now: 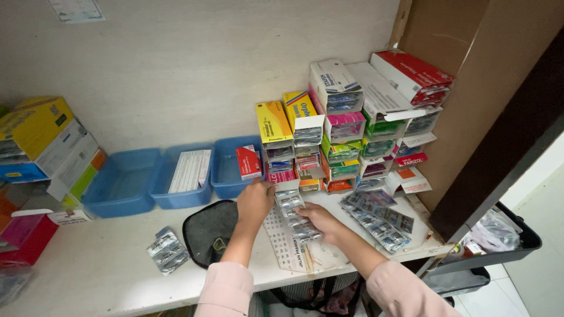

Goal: The person organizes medicine boxes and blister packs on a pharmacy shelf. They pick up boxes, place them into slots, handle blister packs, and move items between the shelf and a nearby table. The person also moves a small pouch and adjusts the arrangement of boxes.

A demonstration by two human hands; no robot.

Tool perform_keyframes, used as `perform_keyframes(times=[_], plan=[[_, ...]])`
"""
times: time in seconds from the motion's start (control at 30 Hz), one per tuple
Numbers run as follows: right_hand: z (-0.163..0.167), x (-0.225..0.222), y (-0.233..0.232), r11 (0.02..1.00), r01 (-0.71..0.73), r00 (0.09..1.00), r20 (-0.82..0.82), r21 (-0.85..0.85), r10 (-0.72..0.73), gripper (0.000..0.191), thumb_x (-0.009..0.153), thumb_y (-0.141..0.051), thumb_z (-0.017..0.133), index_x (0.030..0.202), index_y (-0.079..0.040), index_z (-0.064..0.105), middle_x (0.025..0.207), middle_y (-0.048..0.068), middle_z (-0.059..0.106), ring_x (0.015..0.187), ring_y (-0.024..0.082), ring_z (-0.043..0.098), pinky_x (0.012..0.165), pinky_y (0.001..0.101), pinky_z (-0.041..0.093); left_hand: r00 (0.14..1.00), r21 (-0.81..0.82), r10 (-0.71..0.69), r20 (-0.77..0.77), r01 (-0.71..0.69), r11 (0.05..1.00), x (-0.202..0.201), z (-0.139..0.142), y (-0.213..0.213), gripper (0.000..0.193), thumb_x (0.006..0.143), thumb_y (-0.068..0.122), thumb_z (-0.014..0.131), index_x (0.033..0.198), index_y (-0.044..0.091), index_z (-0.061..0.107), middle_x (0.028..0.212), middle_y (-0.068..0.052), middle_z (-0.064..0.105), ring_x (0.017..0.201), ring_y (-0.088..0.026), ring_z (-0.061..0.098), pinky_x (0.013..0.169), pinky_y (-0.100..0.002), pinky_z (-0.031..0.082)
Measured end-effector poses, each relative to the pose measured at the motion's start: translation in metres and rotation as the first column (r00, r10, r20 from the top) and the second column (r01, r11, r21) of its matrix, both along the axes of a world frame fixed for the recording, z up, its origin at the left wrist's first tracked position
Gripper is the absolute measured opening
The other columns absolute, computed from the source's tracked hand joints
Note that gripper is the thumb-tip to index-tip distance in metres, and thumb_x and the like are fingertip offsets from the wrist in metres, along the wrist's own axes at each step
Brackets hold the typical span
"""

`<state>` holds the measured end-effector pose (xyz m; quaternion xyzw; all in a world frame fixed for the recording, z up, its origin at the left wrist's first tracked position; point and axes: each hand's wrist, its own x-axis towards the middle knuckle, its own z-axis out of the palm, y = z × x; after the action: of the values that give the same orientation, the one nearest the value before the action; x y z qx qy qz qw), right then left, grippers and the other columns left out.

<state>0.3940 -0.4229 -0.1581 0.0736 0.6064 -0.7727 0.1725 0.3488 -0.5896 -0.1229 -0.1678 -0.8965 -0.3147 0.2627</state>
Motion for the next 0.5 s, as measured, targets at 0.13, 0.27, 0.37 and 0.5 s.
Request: perform_keyframes(times=[0.13,0.27,0.37,0.5], plan=[[0.01,-0.01,-0.013,0.996,0.084,0.996,0.008,0.013,-0.084,0.03,0.097,-0.023,0.061,0.122,-0.009,0.067,0.106,0.005,0.073,0.088,0.017,0.069,0.079,0.0352,0.058,1.0,0.016,-0.008,-0.016,0.008,1.0,0.002,0.0,0.002,0.014,0.085,0.022,0.073,0.093,0.015,0.081,0.097,-0.014,0.072,0.088,-0.037,0.071,0.075,-0.049,0.056],[0.014,-0.021,-0.029,0.918,0.345,0.93,-0.062,-0.195,-0.363,0.028,0.095,-0.021,0.074,0.109,0.002,0.071,0.098,0.01,0.073,0.081,0.021,0.069,0.073,0.0361,0.06,0.983,0.188,0.09,-0.16,-0.059,0.98,0.015,-0.001,0.004,0.033,0.089,0.019,0.069,0.114,-0.001,0.075,0.095,-0.022,0.073,0.082,-0.04,0.07,0.067,-0.05,0.055],[0.016,-0.023,-0.035,0.847,0.457,0.874,-0.041,-0.272,-0.484,0.028,0.094,-0.021,0.079,0.103,0.004,0.071,0.096,0.012,0.074,0.078,0.022,0.068,0.068,0.0366,0.058,0.686,0.101,0.033,0.727,-0.154,0.983,0.023,-0.008,0.0,0.057,0.104,0.043,0.061,0.082,-0.008,0.073,0.075,-0.02,0.074,0.058,-0.027,0.071,0.057,-0.039,0.058],[0.01,-0.012,-0.03,0.881,0.382,0.919,0.013,-0.28,-0.394,0.021,0.09,-0.022,0.07,0.102,-0.006,0.075,0.098,0.01,0.074,0.081,0.019,0.069,0.065,0.0348,0.056,0.452,0.672,-0.551,0.702,-0.162,0.723,0.022,-0.026,0.004,0.042,0.099,0.032,0.062,0.082,-0.006,0.067,0.063,-0.014,0.067,0.044,-0.02,0.061,0.042,-0.035,0.054]])
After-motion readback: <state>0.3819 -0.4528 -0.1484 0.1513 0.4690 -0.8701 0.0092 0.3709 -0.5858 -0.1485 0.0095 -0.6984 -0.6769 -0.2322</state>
